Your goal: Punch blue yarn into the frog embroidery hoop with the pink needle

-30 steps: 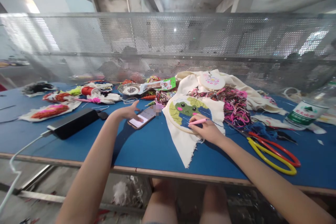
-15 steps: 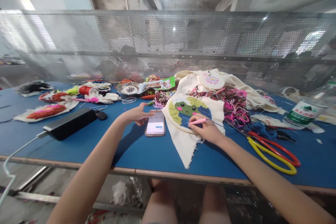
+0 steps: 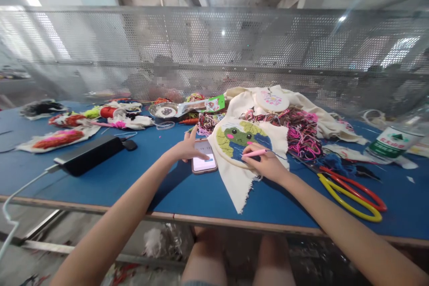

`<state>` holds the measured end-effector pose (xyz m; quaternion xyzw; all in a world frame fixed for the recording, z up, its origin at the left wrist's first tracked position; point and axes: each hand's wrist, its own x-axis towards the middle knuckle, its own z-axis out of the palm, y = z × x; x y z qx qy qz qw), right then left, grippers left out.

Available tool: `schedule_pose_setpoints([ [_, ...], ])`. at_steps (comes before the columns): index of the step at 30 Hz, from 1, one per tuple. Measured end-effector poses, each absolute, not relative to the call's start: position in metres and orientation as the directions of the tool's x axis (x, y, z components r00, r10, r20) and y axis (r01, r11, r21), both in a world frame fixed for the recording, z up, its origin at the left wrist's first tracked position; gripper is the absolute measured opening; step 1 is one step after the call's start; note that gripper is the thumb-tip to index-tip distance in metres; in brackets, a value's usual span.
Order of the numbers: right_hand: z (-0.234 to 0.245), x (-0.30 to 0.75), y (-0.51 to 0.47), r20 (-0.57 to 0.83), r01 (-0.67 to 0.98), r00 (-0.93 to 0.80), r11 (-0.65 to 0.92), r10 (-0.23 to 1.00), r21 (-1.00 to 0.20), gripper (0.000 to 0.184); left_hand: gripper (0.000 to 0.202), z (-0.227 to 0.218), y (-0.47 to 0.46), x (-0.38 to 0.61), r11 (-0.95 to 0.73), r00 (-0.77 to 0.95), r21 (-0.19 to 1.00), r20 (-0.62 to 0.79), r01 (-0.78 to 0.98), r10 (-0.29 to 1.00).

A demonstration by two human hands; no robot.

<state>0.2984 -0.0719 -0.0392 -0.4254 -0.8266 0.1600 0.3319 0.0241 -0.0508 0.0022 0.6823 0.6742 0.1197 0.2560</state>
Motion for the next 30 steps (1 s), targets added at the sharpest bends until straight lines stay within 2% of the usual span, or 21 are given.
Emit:
schedule_pose_setpoints([
  [5,-0.04,0.299,-0.072,0.406,0.602,-0.42,0.584,0.812,-0.544,0.01,0.13,0.007,-0.05,0.019,0.061,0.09,0.585,-0.225,0.808,0.97],
  [10,-0.04,0.299,-0.071,0.407,0.608,-0.419,0.584,0.812,-0.539,0.011,0.127,0.01,-0.052,0.02,0.067,0.09,0.595,-0.23,0.801,0.969],
  [16,-0.041,0.299,-0.071,0.421,0.596,-0.424,0.597,0.802,-0.537,0.012,0.087,0.001,-0.034,0.012,0.143,-0.007,0.673,-0.2,0.726,0.98],
  [19,-0.041,0.299,-0.071,0.426,0.597,-0.421,0.599,0.801,-0.534,0.013,0.081,-0.007,-0.021,0.007,0.123,-0.011,0.691,-0.165,0.713,0.986],
  [24,-0.042,0.298,-0.071,0.444,0.596,-0.422,0.611,0.79,-0.521,0.013,0.083,-0.018,-0.007,0.002,0.054,-0.001,0.731,-0.072,0.68,0.997],
  [30,-0.041,0.299,-0.071,0.44,0.6,-0.421,0.607,0.793,-0.521,0.013,0.096,-0.023,0.0,-0.005,0.033,0.015,0.76,-0.057,0.649,0.998],
])
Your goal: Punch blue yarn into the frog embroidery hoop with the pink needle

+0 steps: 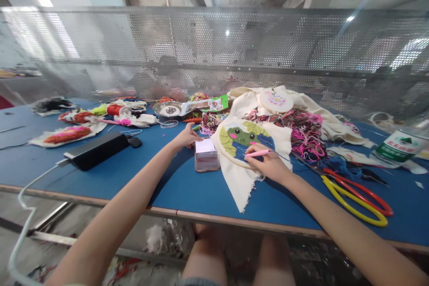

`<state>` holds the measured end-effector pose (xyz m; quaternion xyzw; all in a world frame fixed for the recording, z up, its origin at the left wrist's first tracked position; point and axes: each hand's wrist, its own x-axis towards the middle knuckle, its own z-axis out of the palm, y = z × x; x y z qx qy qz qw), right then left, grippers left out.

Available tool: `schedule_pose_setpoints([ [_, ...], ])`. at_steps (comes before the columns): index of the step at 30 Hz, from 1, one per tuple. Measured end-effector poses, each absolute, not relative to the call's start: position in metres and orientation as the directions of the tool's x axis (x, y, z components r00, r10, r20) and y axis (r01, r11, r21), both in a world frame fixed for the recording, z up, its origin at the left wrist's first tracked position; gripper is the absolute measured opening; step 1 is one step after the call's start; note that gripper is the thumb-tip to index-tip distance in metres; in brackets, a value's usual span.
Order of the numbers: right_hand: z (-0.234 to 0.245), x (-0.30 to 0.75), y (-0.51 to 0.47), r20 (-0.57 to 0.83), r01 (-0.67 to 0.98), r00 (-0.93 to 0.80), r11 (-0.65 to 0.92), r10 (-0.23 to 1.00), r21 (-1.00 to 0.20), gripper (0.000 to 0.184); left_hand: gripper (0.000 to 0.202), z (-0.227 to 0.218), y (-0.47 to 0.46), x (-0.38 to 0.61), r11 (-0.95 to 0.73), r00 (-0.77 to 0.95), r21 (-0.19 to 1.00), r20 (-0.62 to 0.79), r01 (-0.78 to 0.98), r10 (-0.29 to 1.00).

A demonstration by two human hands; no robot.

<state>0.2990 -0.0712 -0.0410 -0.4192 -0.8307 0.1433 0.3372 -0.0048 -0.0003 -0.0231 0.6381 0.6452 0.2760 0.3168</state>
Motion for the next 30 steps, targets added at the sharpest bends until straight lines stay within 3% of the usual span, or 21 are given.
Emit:
schedule_pose_setpoints([
  [10,-0.04,0.298,-0.072,0.436,0.592,-0.43,0.611,0.791,-0.525,0.013,0.108,-0.026,0.001,-0.007,0.011,0.028,0.769,-0.037,0.639,0.999],
  [20,-0.039,0.298,-0.074,0.428,0.592,-0.437,0.612,0.791,-0.525,0.014,0.102,-0.022,-0.002,-0.006,0.009,0.025,0.783,-0.031,0.622,0.999],
  [25,-0.039,0.299,-0.072,0.428,0.593,-0.44,0.613,0.79,-0.522,0.013,0.105,-0.02,-0.008,0.004,0.011,0.0,0.722,-0.015,0.692,1.0],
  [30,-0.04,0.299,-0.071,0.416,0.6,-0.439,0.604,0.796,-0.524,0.013,0.111,-0.022,-0.016,0.019,-0.004,-0.023,0.577,0.039,0.817,0.999],
])
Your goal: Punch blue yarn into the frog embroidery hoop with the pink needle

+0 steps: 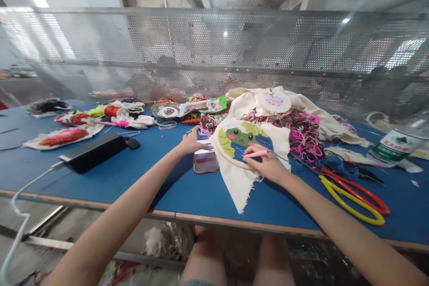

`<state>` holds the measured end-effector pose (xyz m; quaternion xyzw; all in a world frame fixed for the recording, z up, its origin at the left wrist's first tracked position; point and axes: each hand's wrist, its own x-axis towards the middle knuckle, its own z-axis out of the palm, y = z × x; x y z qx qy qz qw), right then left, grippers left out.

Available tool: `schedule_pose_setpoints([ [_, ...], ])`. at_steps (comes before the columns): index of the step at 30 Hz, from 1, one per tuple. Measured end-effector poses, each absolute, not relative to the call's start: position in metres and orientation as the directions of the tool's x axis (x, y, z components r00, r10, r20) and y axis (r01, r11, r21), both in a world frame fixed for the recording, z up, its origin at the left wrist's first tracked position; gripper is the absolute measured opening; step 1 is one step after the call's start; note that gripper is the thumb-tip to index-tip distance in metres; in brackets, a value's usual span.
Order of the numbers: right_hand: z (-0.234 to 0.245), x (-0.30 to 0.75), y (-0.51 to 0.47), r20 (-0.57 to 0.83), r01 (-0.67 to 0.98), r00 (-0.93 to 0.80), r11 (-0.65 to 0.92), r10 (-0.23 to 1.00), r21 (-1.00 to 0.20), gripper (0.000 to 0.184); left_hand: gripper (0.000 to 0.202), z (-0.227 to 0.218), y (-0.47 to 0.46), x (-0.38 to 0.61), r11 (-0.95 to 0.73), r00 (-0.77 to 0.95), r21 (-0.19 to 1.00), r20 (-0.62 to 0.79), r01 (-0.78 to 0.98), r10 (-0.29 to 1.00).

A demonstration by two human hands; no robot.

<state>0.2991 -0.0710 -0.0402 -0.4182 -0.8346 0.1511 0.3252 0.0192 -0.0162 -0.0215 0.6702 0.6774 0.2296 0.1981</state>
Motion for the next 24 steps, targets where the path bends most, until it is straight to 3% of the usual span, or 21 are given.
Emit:
schedule_pose_setpoints([
  [7,-0.042,0.3,-0.071,0.422,0.601,-0.435,0.605,0.795,-0.522,0.013,0.112,-0.028,-0.016,0.023,-0.031,-0.003,0.466,0.071,0.884,0.997],
  [15,-0.042,0.3,-0.071,0.421,0.596,-0.434,0.604,0.796,-0.528,0.014,0.108,-0.02,-0.021,0.025,0.003,-0.018,0.439,0.03,0.898,0.999],
  [24,-0.04,0.299,-0.071,0.425,0.575,-0.428,0.603,0.797,-0.553,0.012,0.133,-0.018,-0.058,0.049,-0.084,0.1,0.279,-0.045,0.957,0.994],
])
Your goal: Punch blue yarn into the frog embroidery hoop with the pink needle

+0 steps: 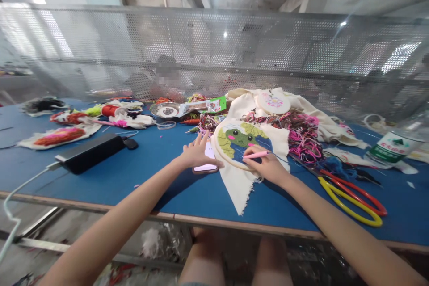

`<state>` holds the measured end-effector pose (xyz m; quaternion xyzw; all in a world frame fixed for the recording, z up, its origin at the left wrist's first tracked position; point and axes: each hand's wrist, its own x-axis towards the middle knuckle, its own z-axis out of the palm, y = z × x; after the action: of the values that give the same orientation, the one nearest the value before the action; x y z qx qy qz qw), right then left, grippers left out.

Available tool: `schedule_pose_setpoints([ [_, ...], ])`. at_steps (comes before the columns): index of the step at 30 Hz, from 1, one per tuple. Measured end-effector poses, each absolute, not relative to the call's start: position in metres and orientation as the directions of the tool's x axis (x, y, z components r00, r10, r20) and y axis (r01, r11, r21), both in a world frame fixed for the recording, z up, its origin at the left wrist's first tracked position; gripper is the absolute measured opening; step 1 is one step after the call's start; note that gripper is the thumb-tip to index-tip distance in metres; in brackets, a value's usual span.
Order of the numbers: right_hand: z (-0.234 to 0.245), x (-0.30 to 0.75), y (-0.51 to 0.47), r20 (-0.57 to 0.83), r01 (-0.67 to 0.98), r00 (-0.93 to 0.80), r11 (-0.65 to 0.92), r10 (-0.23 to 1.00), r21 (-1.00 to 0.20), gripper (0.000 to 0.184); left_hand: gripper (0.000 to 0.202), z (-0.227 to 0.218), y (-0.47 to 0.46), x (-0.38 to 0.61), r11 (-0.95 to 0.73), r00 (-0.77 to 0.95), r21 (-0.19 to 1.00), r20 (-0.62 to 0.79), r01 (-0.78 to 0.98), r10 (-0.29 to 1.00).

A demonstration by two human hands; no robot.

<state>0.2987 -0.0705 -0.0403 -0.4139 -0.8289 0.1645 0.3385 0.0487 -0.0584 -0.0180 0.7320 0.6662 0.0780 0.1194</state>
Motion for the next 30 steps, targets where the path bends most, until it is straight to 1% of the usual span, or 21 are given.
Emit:
schedule_pose_setpoints([
  [4,-0.04,0.298,-0.07,0.434,0.566,-0.427,0.609,0.793,-0.556,0.011,0.136,-0.017,-0.063,0.046,-0.17,0.211,0.262,-0.137,0.95,0.968],
  [8,-0.041,0.299,-0.071,0.429,0.572,-0.425,0.604,0.797,-0.555,0.011,0.135,-0.01,-0.066,0.042,-0.203,0.249,0.249,-0.173,0.947,0.953],
  [13,-0.04,0.299,-0.071,0.426,0.576,-0.421,0.599,0.801,-0.556,0.011,0.14,0.004,-0.059,0.021,-0.252,0.332,0.315,-0.232,0.915,0.914],
  [16,-0.04,0.298,-0.071,0.42,0.581,-0.414,0.59,0.808,-0.561,0.01,0.143,0.01,-0.05,-0.001,-0.179,0.249,0.323,-0.192,0.93,0.949],
  [19,-0.04,0.298,-0.072,0.429,0.57,-0.417,0.598,0.801,-0.564,0.011,0.135,0.01,-0.044,-0.013,-0.077,0.166,0.429,-0.176,0.9,0.97],
  [21,-0.04,0.299,-0.072,0.434,0.564,-0.417,0.602,0.799,-0.566,0.011,0.131,0.008,-0.041,-0.013,-0.044,0.122,0.448,-0.149,0.893,0.981],
  [28,-0.038,0.298,-0.073,0.404,0.597,-0.408,0.574,0.819,-0.561,0.01,0.124,-0.009,-0.034,0.002,-0.043,0.055,0.382,-0.02,0.923,0.998],
  [30,-0.038,0.298,-0.073,0.406,0.596,-0.411,0.578,0.816,-0.557,0.01,0.123,-0.011,-0.033,0.004,-0.05,0.056,0.362,-0.007,0.931,0.998],
])
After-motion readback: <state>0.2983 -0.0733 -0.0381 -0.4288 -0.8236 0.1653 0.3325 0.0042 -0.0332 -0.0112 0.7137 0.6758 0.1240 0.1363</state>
